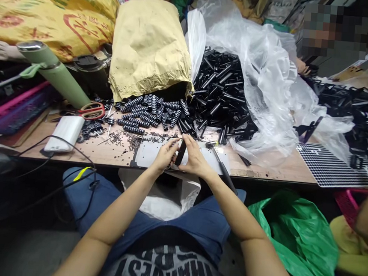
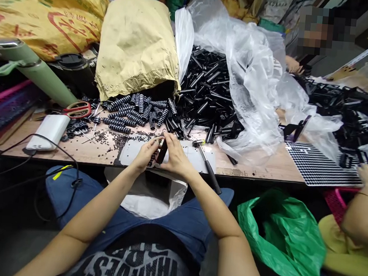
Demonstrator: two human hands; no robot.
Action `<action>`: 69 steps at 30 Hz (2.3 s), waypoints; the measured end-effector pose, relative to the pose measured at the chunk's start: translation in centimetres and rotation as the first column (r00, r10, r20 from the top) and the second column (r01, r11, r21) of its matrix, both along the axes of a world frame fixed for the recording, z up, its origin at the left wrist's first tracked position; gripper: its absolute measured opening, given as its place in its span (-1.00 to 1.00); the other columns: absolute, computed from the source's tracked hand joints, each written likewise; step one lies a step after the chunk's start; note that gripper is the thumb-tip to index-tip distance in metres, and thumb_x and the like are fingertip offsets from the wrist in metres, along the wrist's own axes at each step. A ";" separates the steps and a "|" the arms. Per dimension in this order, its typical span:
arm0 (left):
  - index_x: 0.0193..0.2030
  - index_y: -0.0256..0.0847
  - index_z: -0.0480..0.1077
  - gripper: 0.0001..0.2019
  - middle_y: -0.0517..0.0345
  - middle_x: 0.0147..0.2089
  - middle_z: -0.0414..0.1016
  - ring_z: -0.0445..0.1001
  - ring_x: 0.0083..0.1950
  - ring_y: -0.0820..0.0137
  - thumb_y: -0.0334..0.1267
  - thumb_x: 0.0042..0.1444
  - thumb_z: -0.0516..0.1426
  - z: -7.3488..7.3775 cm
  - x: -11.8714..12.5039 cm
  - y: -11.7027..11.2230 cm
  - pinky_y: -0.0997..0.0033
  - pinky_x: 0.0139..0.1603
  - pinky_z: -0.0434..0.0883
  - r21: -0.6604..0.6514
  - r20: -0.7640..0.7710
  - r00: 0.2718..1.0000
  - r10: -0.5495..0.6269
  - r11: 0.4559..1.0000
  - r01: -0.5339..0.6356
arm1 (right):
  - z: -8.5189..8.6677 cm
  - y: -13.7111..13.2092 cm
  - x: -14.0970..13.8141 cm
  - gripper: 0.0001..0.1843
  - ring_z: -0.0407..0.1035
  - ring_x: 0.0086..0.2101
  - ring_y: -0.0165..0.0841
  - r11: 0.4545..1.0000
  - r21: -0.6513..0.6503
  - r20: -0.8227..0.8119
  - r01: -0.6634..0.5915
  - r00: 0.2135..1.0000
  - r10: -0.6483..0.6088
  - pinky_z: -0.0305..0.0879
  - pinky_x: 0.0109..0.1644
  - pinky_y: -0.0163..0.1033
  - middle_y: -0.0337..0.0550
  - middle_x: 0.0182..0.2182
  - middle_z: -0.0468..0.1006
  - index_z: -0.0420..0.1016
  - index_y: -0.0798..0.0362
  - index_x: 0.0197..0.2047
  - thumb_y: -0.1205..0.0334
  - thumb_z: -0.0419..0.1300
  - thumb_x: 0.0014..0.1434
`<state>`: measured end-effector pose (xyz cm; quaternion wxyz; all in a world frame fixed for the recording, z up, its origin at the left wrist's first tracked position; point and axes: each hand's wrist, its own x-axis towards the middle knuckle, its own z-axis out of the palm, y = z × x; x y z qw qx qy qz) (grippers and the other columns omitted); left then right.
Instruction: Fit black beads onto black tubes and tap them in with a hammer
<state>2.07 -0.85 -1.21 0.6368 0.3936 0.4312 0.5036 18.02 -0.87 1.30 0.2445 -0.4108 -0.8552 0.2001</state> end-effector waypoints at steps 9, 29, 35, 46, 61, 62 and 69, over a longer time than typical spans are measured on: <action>-0.23 -0.28 0.43 -0.65 0.23 -0.50 0.42 0.39 -0.55 0.49 -0.03 -0.02 0.24 0.4 1.5 -0.6 0.49 -0.49 0.38 -0.174 0.227 0.966 0.123 0.981 -0.084 | -2.0 -1.4 -0.5 0.19 -0.26 0.37 -0.11 0.989 -0.044 -0.252 -0.143 0.959 0.127 -0.22 0.43 0.08 0.09 0.39 -0.17 -0.37 0.03 0.43 0.25 0.35 -0.06; -0.38 -0.31 0.37 -0.79 0.15 -0.59 0.39 0.35 -0.68 0.46 -0.19 0.18 0.10 0.5 2.0 0.7 0.49 -0.64 0.36 -0.455 0.083 0.994 -0.077 0.884 0.107 | -5.9 -1.6 -0.2 0.21 0.06 0.26 -0.10 0.963 -0.270 -0.399 0.019 0.908 -0.130 0.01 0.37 0.01 0.08 0.26 0.07 -0.11 0.02 0.35 0.27 0.45 -0.30; -0.11 -0.29 0.49 -0.74 -0.01 -0.27 0.49 0.49 -0.29 0.34 -0.18 0.17 0.11 -1.1 2.5 0.1 0.33 -0.20 0.46 -0.013 -0.347 0.938 -0.010 1.000 0.006 | -6.6 -1.4 -0.3 0.15 0.02 0.26 -0.05 0.976 -0.175 -0.323 0.133 0.928 -0.185 0.01 0.35 0.08 0.16 0.24 0.11 -0.11 0.10 0.34 0.21 0.41 -0.24; 0.20 -0.20 0.32 -0.62 -0.12 -0.06 0.50 0.41 -0.07 0.21 -0.39 0.28 -0.05 -4.3 -0.3 -1.1 0.19 -0.09 0.24 0.395 -0.916 0.194 0.350 0.708 0.586 | -4.4 -4.4 9.4 -0.58 0.17 0.07 0.14 0.640 0.149 0.276 0.754 0.590 -0.759 0.13 0.08 0.24 0.36 -0.01 0.37 0.34 0.20 -0.01 0.02 0.11 0.23; 0.27 -0.20 0.25 -0.56 -0.15 0.03 0.50 0.40 0.02 0.12 -0.40 0.31 -0.17 -4.0 -0.6 -0.7 0.01 0.00 0.20 0.307 -0.935 0.050 0.351 0.733 0.606 | -1.5 -8.5 5.3 -0.57 0.29 -0.64 -0.37 0.746 -0.416 0.189 0.520 0.852 -0.488 0.15 -0.48 -0.31 -0.29 -0.65 0.32 0.23 -0.01 -0.39 -0.05 -0.22 0.36; 0.28 -0.24 0.24 -0.55 -0.18 0.08 0.48 0.39 0.06 0.10 -0.39 0.31 -0.17 -3.9 -0.2 -1.0 -0.03 0.05 0.19 0.304 -0.937 0.049 0.345 0.743 0.596 | -0.9 -8.5 5.2 -0.57 0.28 -0.65 -0.38 0.745 -0.425 0.154 0.514 0.852 -0.500 0.16 -0.49 -0.31 -0.31 -0.65 0.31 0.23 -0.01 -0.38 -0.06 -0.23 0.36; 0.36 -0.57 -0.01 -0.33 -0.39 0.39 0.02 -0.10 0.45 0.01 -0.06 0.27 -0.09 -4.8 3.6 -2.7 -0.12 0.38 -0.16 0.342 -0.927 0.102 0.360 0.705 0.621 | 2.8 -9.3 2.0 -0.58 0.36 -0.59 -0.38 0.855 -0.270 -0.054 0.443 0.880 -0.472 0.19 -0.46 -0.34 -0.25 -0.57 0.40 0.28 0.00 -0.27 -0.04 -0.25 0.39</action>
